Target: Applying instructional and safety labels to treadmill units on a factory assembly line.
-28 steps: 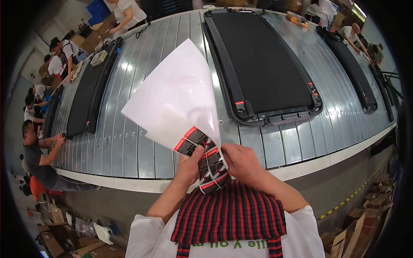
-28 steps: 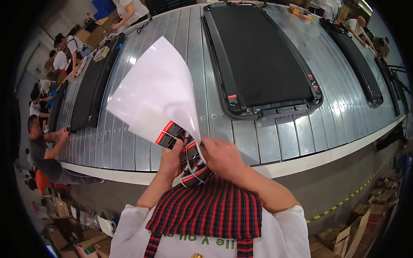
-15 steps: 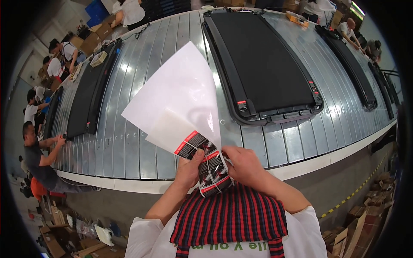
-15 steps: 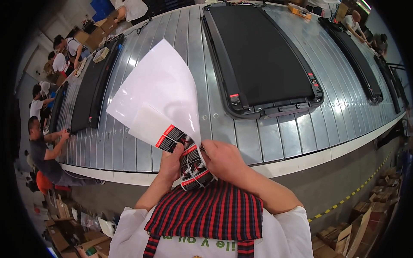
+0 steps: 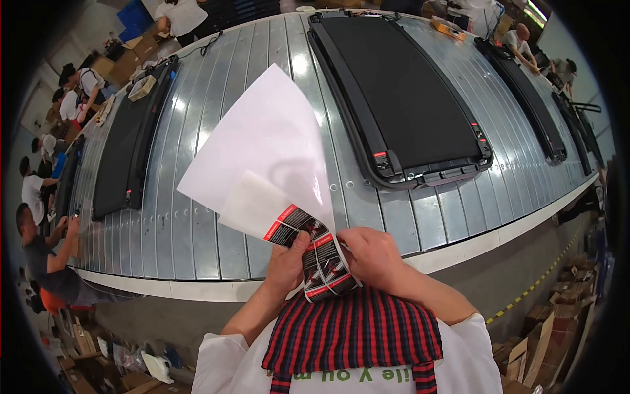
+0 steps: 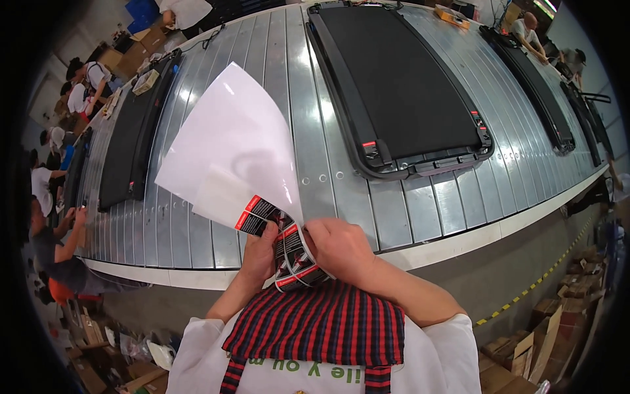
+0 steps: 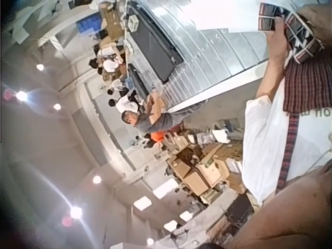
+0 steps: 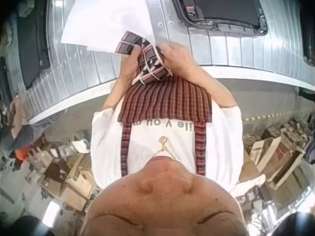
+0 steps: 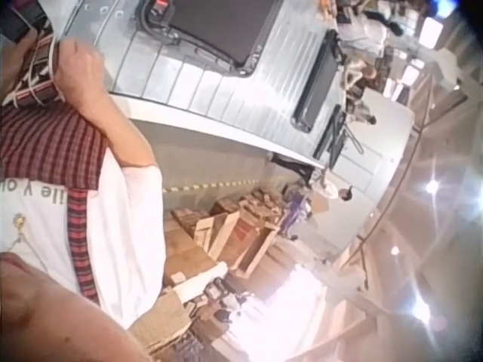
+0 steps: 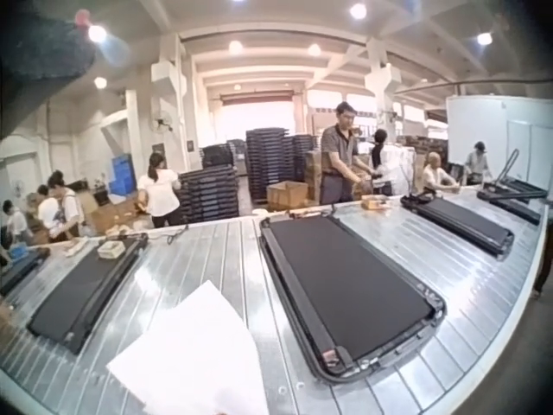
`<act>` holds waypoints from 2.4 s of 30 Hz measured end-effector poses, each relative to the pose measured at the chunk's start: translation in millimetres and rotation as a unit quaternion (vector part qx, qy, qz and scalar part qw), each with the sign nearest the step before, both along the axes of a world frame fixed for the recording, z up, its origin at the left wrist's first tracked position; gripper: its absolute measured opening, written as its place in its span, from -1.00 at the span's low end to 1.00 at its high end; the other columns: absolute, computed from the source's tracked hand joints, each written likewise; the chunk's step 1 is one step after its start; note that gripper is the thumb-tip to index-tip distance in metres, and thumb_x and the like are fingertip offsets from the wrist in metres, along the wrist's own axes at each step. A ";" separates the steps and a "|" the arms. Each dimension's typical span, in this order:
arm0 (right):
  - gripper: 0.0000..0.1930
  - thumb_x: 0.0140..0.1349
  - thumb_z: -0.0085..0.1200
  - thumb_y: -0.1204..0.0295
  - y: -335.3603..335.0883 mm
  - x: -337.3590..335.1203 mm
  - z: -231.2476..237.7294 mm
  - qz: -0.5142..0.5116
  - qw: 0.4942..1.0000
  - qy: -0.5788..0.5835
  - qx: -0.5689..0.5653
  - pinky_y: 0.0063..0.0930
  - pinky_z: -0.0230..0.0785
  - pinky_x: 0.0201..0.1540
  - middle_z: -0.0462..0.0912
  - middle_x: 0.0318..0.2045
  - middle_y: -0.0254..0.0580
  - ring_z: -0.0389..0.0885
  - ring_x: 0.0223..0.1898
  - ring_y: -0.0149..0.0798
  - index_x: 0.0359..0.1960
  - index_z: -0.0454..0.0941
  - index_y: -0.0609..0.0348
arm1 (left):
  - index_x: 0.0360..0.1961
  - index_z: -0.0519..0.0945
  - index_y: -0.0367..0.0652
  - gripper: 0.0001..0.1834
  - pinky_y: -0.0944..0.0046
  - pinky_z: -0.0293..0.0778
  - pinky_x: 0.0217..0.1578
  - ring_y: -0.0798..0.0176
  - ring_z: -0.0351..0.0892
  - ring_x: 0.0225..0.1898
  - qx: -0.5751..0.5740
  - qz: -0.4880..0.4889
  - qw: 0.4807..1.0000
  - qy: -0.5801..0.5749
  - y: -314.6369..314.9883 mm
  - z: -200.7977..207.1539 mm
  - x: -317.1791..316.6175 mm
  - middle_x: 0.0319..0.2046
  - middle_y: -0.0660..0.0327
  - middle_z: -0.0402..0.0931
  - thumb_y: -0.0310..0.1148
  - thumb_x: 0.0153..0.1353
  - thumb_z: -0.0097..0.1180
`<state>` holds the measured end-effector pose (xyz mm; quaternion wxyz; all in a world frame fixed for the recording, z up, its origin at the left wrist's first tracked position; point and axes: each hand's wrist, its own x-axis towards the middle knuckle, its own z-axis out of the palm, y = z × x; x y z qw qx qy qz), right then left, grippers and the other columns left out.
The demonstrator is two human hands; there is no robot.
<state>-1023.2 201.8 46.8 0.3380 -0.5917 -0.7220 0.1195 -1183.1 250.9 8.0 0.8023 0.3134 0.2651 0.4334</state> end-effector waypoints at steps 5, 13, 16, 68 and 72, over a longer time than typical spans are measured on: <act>-0.89 -0.03 0.06 0.52 6.1 -11.0 0.8 0.026 0.999 -0.004 0.022 -0.34 0.35 -0.56 0.50 -0.59 -0.11 0.50 -0.56 -0.08 -0.43 0.44 0.18 | -0.10 0.34 -0.17 -0.73 0.33 0.44 -0.19 0.36 0.45 -0.23 -0.013 0.021 0.999 -0.021 -0.7 2.6 -8.3 -0.25 0.24 0.41 -0.34 0.19 -0.04; -0.93 0.04 0.01 0.51 16.7 -2.0 -3.4 0.133 0.982 0.127 -0.037 -0.39 0.35 -0.53 0.50 -0.59 -0.11 0.51 -0.56 -0.11 -0.42 0.44 0.20 | -0.03 0.29 -0.18 -0.67 0.32 0.42 -0.15 0.32 0.41 -0.15 -0.015 0.059 0.998 -0.034 -15.5 -1.3 -16.0 -0.17 0.21 0.37 -0.35 0.19 -0.05; -0.93 0.11 -0.04 0.51 14.8 8.0 -19.7 0.154 0.941 0.278 -0.117 -0.49 0.35 -0.50 0.51 -0.59 -0.22 0.51 -0.55 -0.29 -0.42 0.43 0.25 | 0.00 0.27 -0.19 -0.64 0.28 0.37 -0.09 0.29 0.38 -0.11 -0.014 0.112 0.994 0.006 -25.9 -1.3 -9.0 -0.12 0.20 0.35 -0.37 0.19 -0.05; -0.90 -0.16 0.13 0.55 54.8 178.0 66.1 0.239 0.966 0.093 0.018 -0.56 0.23 -0.54 0.46 -0.57 -0.27 0.42 -0.54 -0.35 -0.52 0.52 0.19 | -0.36 0.56 -0.08 -0.84 0.20 0.35 -0.45 0.14 0.45 -0.52 0.304 -0.233 0.673 0.632 37.5 10.7 20.5 -0.61 0.10 0.45 -0.29 0.05 0.03; -0.94 -0.07 0.12 0.54 88.0 217.0 50.1 0.078 0.936 0.299 -0.167 -0.72 0.08 -0.64 0.40 -0.70 -0.44 0.27 -0.65 -0.60 -0.54 0.54 0.27 | -0.48 0.56 -0.08 -0.86 0.19 0.34 -0.48 0.03 0.40 -0.56 0.155 -0.409 0.713 0.548 47.4 20.5 -4.6 -0.64 0.15 0.46 -0.26 0.02 0.08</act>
